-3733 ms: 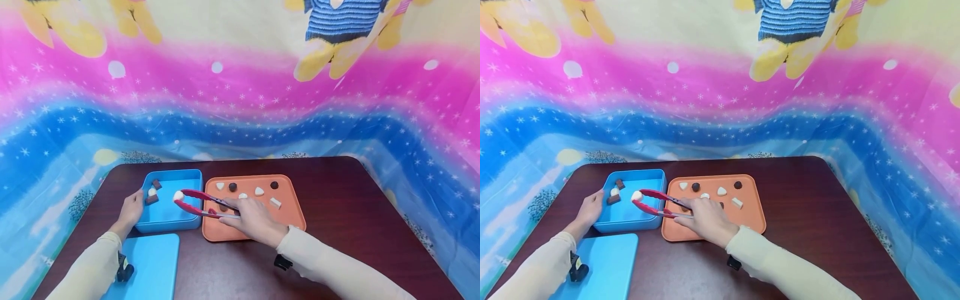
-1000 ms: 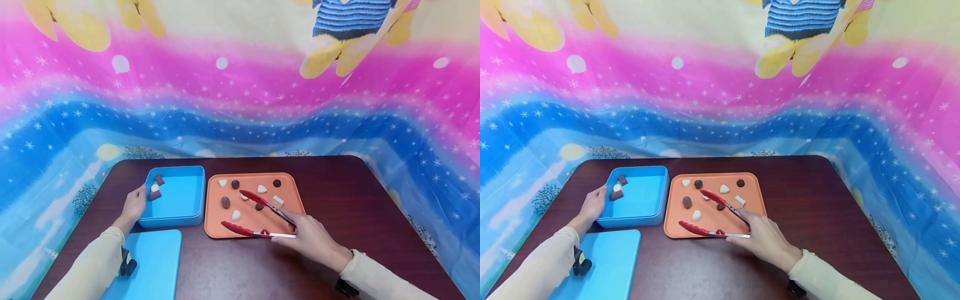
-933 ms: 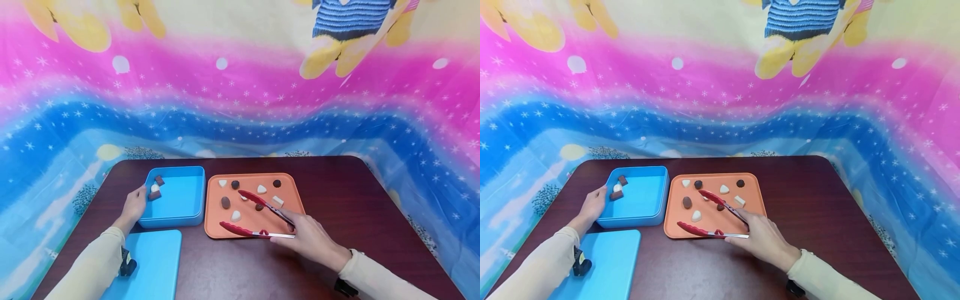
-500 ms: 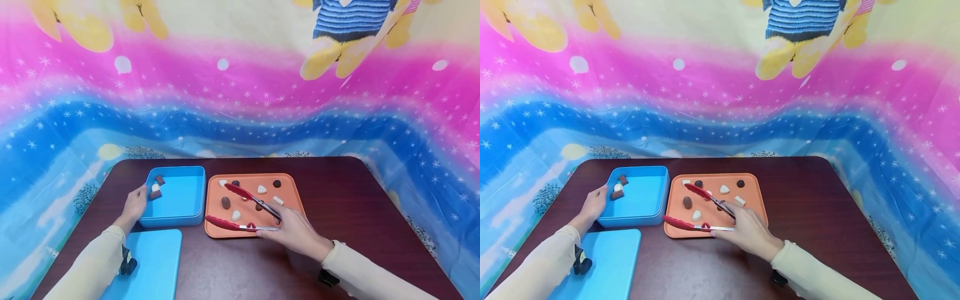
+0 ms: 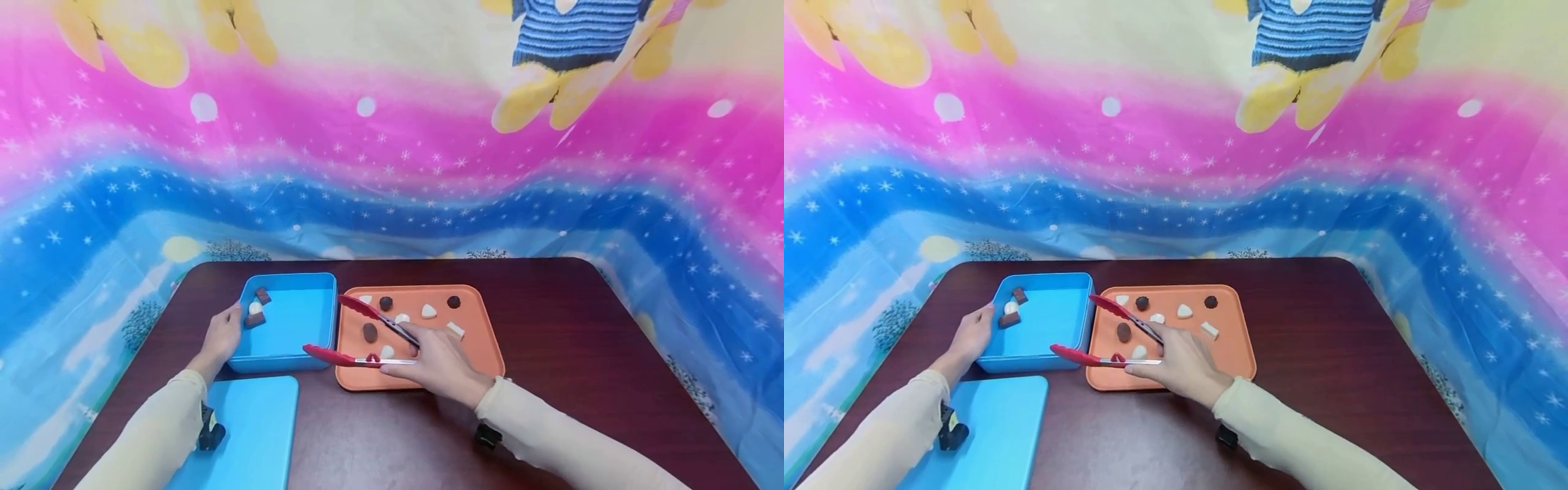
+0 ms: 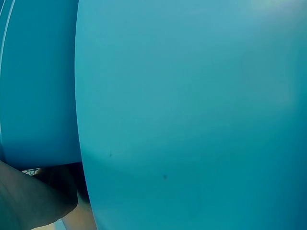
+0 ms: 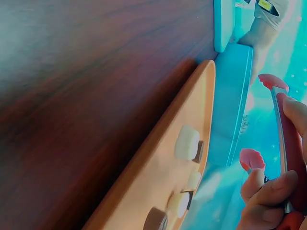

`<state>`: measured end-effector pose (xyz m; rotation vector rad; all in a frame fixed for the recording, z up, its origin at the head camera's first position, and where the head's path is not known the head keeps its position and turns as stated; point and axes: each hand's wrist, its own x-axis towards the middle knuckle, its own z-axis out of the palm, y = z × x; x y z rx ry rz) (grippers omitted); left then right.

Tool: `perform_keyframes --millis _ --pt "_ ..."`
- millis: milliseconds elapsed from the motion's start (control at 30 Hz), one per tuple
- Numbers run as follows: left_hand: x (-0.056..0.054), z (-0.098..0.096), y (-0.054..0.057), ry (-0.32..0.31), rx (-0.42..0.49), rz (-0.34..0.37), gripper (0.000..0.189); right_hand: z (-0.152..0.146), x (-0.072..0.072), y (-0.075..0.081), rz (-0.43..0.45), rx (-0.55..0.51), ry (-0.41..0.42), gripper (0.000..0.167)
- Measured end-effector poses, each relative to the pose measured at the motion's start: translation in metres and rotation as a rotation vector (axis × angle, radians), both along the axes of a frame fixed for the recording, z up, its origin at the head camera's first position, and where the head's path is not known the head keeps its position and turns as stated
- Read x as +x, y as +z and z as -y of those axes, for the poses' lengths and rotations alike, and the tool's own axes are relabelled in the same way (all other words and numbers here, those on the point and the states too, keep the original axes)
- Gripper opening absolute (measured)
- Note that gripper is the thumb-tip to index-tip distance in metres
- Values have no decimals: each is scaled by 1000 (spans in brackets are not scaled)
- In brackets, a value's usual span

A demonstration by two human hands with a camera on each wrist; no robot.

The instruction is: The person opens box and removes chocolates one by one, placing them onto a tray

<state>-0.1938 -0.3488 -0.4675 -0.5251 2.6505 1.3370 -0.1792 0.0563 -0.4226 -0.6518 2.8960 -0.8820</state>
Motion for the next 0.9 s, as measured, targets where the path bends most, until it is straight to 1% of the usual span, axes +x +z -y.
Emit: perform_keyframes --millis 67,200,467,600,667,700,833,900 --pt "1 -1 0 4 -1 1 68 6 -2 -1 -3 -6 10 70" --pt "2 -1 1 5 1 -4 68 17 -7 2 34 -36 19 64" --pt "2 -2 0 -1 -7 6 67 42 -19 10 95 -46 21 75" --pt "2 -2 -1 8 -9 3 68 56 -26 13 122 -58 26 62" --pt "2 -2 -3 13 -4 6 68 62 -29 14 136 -62 33 59" --pt "2 -2 -3 16 0 8 68 66 -31 14 138 -59 38 60" --pt "1 -3 -2 20 -4 6 68 79 -38 13 131 -48 42 72" --pt "0 -3 -1 23 -8 1 68 85 -42 12 119 -43 46 73"
